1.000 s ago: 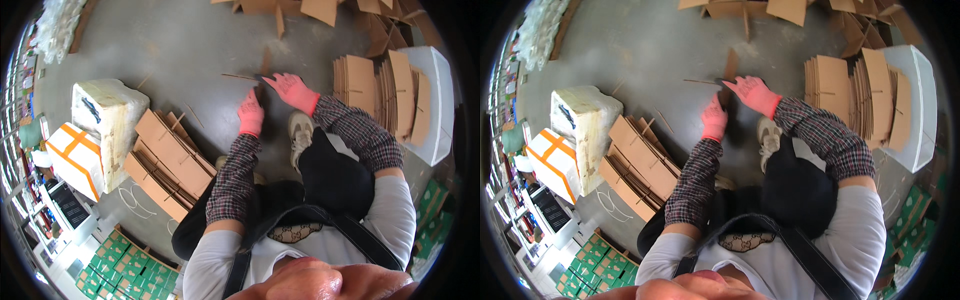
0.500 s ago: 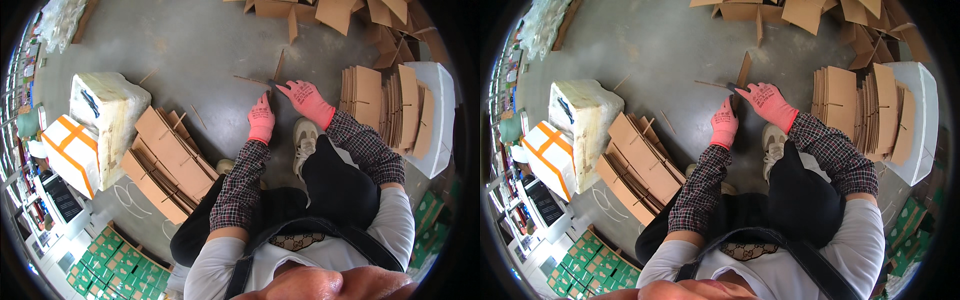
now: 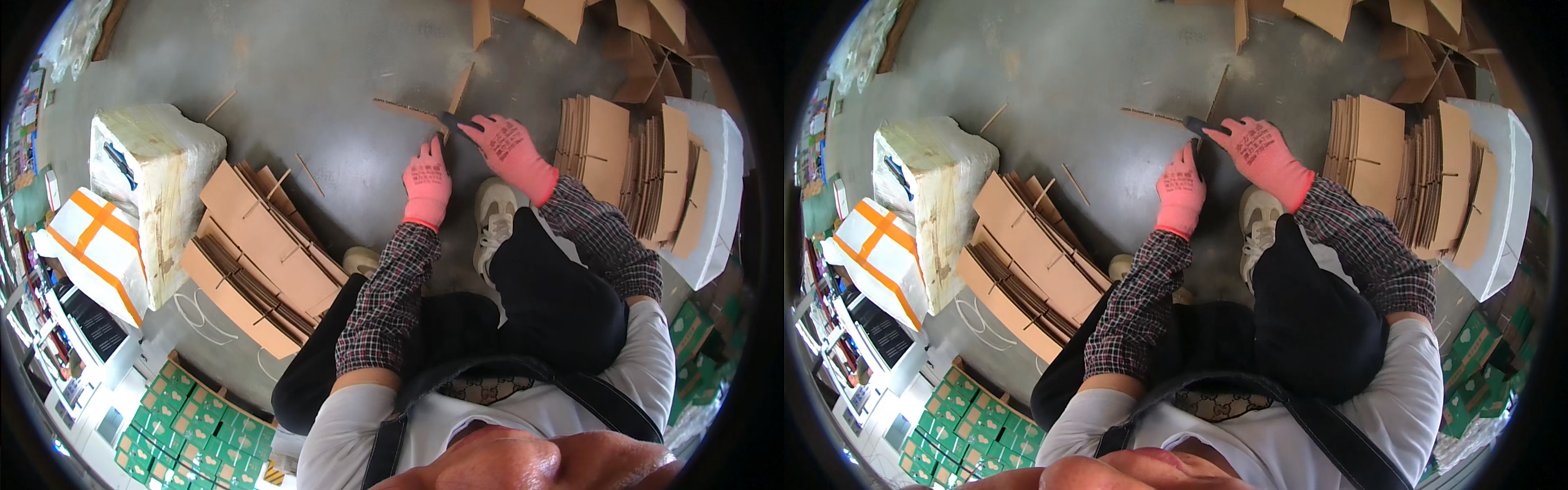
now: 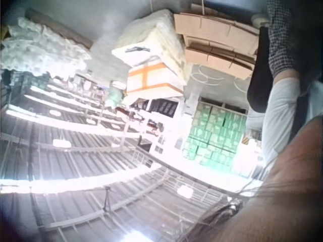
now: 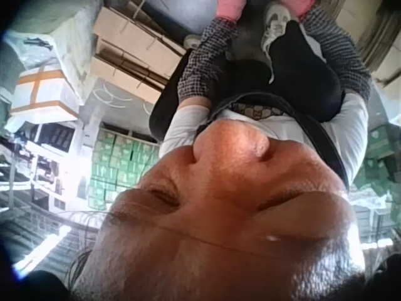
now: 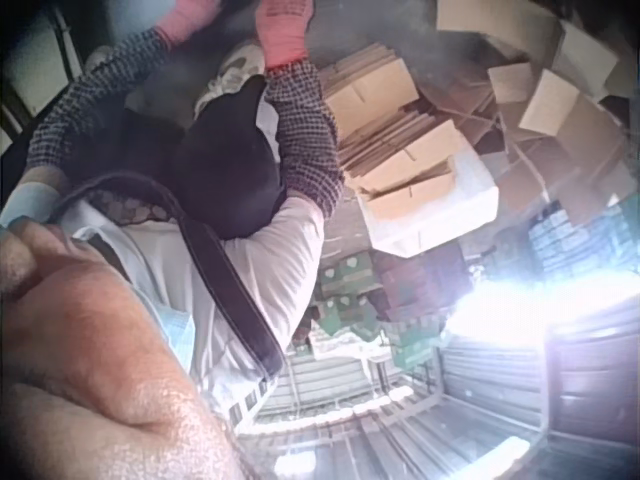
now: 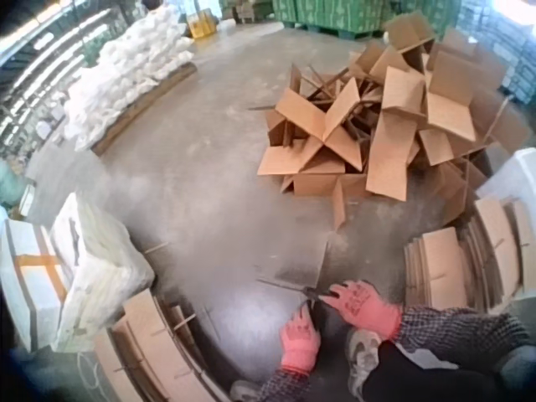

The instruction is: The person assembles cardboard dividers by slotting precut cardboard strips together and then stacks the completed dividers.

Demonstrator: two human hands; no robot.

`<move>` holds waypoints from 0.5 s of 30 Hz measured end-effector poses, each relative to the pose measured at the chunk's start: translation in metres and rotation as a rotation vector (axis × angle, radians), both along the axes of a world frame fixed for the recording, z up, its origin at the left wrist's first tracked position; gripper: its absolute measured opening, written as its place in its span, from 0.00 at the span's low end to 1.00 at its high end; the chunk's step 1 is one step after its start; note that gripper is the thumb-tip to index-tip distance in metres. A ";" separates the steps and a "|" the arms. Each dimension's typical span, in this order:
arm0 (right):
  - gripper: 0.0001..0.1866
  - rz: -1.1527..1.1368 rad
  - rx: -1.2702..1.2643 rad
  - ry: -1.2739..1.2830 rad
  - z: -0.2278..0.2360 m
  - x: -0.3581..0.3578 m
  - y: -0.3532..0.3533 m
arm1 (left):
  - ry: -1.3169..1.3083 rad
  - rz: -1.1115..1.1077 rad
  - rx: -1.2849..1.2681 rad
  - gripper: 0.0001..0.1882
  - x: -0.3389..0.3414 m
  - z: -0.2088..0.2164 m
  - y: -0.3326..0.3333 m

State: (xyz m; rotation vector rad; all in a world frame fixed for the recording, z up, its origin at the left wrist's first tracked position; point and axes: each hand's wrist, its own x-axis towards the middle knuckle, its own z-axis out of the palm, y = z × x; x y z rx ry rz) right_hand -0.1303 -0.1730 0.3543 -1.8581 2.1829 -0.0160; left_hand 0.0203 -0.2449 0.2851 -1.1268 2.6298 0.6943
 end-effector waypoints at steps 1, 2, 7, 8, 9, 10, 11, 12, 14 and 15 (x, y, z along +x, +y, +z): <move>0.25 0.030 -0.051 0.026 -0.001 0.003 -0.004 | -0.001 0.044 0.015 0.29 0.001 0.002 0.004; 0.26 0.039 -0.030 0.013 0.000 0.003 -0.008 | 0.025 0.057 0.016 0.29 0.000 0.002 0.002; 0.31 0.100 0.153 0.012 0.007 0.008 -0.018 | -0.002 -0.009 -0.013 0.27 0.002 -0.002 0.001; 0.31 0.105 0.231 -0.013 0.011 0.006 -0.016 | -0.024 -0.034 0.001 0.27 0.002 0.000 0.002; 0.30 0.103 0.239 0.008 0.014 0.004 -0.016 | -0.010 -0.040 -0.013 0.26 0.001 0.001 0.000; 0.30 0.075 0.136 0.038 0.006 0.003 -0.010 | -0.009 -0.022 -0.012 0.26 -0.003 0.001 0.000; 0.30 0.050 0.051 0.059 -0.006 0.007 0.001 | -0.019 -0.004 0.006 0.26 -0.005 0.000 0.004; 0.29 0.024 -0.035 0.080 -0.016 0.009 0.012 | -0.029 0.014 0.025 0.26 -0.006 -0.001 0.006; 0.29 -0.003 0.077 0.012 -0.010 0.006 0.004 | 0.003 0.045 0.059 0.27 -0.006 0.003 -0.006; 0.29 0.001 0.096 0.009 -0.009 0.007 0.008 | -0.005 0.033 0.074 0.27 -0.002 0.003 -0.003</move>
